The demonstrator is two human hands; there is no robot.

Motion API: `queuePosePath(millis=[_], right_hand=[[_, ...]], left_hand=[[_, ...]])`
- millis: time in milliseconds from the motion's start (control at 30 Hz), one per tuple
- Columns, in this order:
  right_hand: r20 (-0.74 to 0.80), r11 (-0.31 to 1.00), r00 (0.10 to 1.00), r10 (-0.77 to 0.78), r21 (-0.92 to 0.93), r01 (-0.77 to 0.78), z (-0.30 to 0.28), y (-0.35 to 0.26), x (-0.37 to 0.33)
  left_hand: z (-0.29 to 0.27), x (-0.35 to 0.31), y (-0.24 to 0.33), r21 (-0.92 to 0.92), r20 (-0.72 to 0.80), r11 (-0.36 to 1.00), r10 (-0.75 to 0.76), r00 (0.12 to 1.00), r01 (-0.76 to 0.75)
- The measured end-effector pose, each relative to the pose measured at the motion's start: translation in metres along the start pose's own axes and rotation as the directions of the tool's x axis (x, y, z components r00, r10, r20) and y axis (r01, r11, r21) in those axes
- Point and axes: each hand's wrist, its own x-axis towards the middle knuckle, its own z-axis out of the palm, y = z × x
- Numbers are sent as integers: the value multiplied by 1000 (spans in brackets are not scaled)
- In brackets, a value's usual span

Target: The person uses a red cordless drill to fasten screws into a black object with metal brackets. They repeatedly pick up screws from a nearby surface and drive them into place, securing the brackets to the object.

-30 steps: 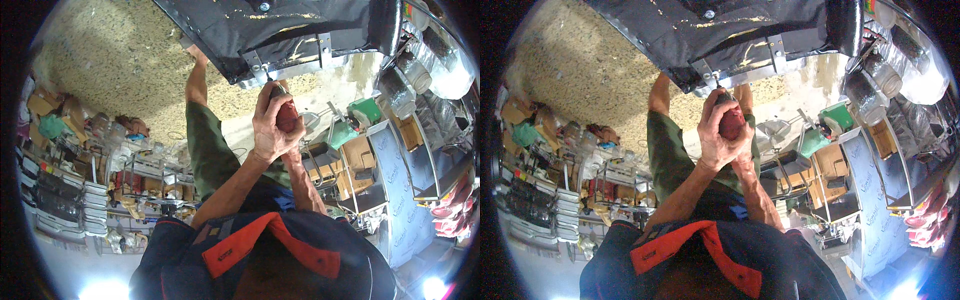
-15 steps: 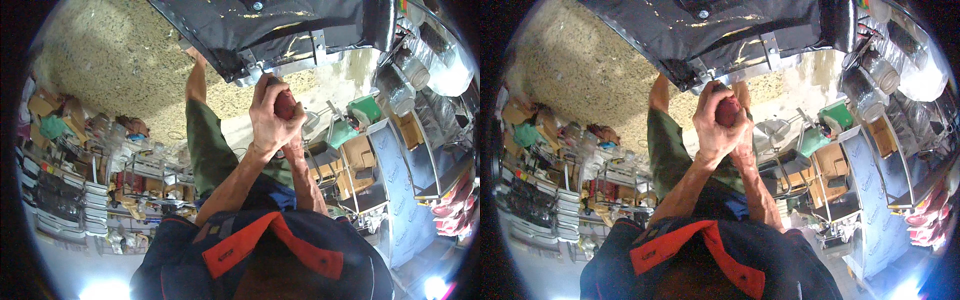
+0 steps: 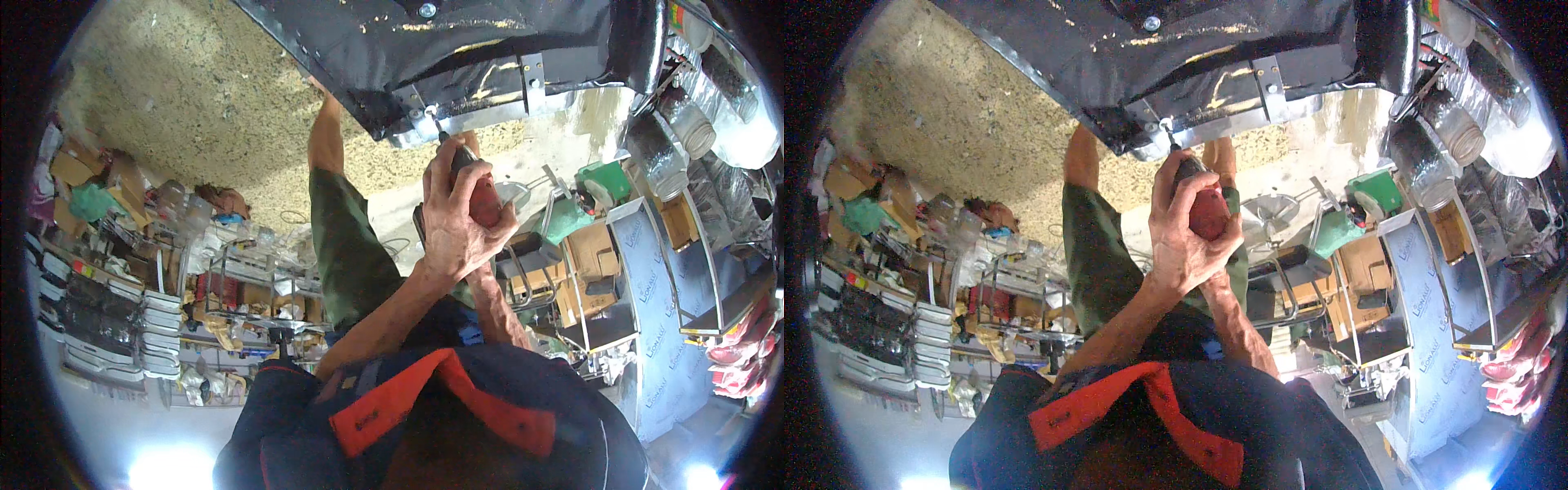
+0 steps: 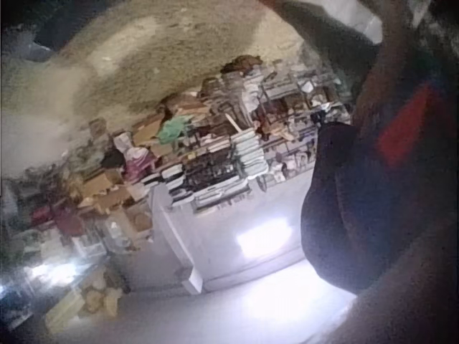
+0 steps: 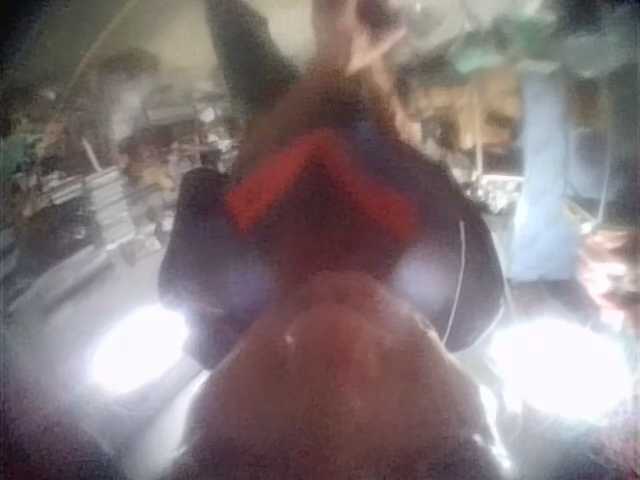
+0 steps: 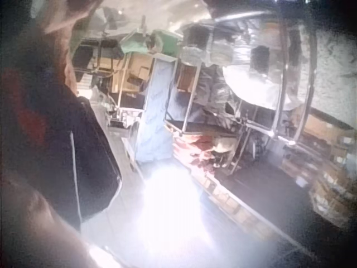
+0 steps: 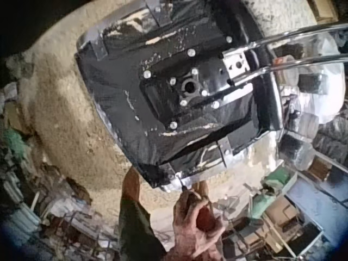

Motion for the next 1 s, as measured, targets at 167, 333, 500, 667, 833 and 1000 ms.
queuePosePath(millis=[167, 333, 500, 667, 833, 1000], right_hand=[[9, 1000, 1000, 1, 5, -1, 0, 4, 0], [12, 1000, 1000, -12, -2, 12, 0, 6, -1], [16, 1000, 999, -29, -5, 29, 3, 5, 4], [40, 998, 999, -33, -43, 34, 2, 2, 6], [13, 999, 1000, -13, 48, 13, 7, 4, 12], [22, 999, 999, -50, -3, 50, 4, 7, 17]], left_hand=[[4, 3, -6, -10, -3, 1000, -6, 1000, 6], [4, -2, -4, -2, -5, 1000, 5, 1000, -5], [1, 5, -6, -14, -21, 1000, 18, 1000, -18], [-5, 19, -12, -62, -55, 997, 33, 998, -36], [-5, 21, -9, -61, -76, 998, 23, 997, -28], [-2, 21, -6, -81, -102, 997, -3, 995, -5]])
